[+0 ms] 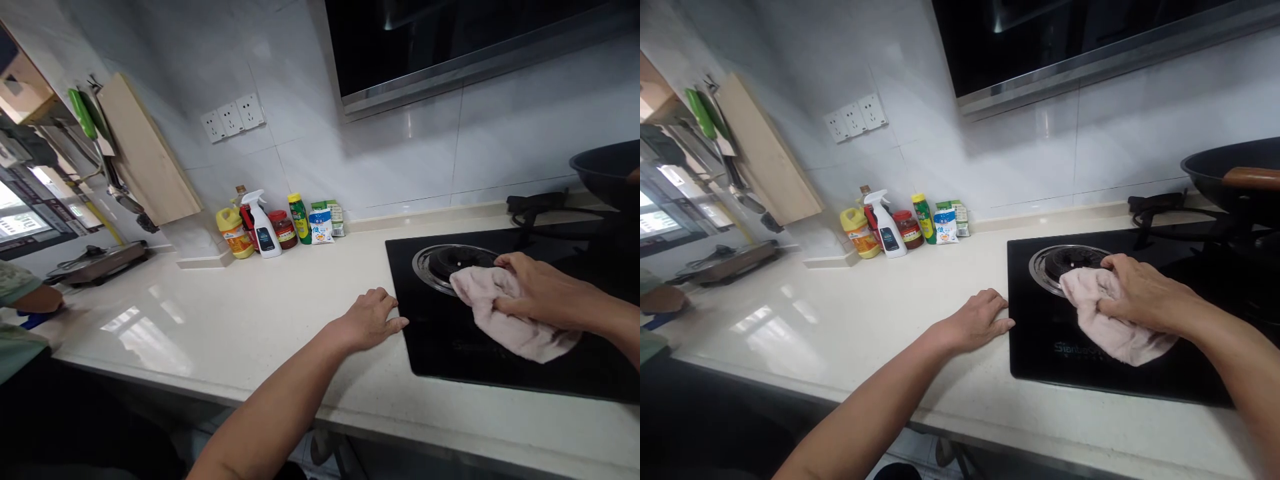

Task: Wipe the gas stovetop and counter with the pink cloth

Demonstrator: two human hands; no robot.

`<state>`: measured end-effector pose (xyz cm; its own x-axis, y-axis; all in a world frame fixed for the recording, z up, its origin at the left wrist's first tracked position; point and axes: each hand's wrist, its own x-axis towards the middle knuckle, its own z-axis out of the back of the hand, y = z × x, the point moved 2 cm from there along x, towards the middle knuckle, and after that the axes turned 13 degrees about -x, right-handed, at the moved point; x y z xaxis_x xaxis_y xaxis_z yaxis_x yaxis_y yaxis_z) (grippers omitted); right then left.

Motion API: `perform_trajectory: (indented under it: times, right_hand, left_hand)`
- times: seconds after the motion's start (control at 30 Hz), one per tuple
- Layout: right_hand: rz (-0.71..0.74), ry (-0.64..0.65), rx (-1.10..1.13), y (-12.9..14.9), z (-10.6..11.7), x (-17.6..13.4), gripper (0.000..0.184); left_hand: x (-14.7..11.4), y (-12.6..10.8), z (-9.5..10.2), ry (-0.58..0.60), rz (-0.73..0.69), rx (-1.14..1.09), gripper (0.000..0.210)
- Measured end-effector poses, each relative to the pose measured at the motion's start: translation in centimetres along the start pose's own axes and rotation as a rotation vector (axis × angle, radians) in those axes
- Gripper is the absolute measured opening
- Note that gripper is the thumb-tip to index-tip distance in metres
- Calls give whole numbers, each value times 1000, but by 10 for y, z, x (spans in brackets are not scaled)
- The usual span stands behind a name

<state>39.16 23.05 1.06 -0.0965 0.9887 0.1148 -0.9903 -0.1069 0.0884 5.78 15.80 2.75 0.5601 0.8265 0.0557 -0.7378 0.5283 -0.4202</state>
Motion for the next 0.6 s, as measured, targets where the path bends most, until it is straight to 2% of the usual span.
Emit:
perform_trajectory:
  times: [0.1, 0.17, 0.3, 0.37, 0.5, 0.6]
  right_hand:
    - [15, 10, -45, -10, -2, 3, 52]
    - [-25, 51, -71, -13, -2, 3, 46]
    - [-136, 89, -75, -13, 2, 1, 45]
    - [-140, 81, -85, -14, 2, 1, 44]
    - [30, 18, -132, -10, -1, -1, 29]
    - [144, 10, -134, 6, 1, -8, 25]
  left_hand:
    - [0, 0, 0, 6, 9, -2, 37]
    - [0, 0, 0, 14, 20, -7, 39]
    - [-1, -1, -1, 11, 17, -4, 40]
    - [-1, -2, -1, -1, 9, 6, 39]
    - [-1, -3, -1, -7, 12, 8, 37]
    - [0, -3, -1, -5, 13, 10, 36]
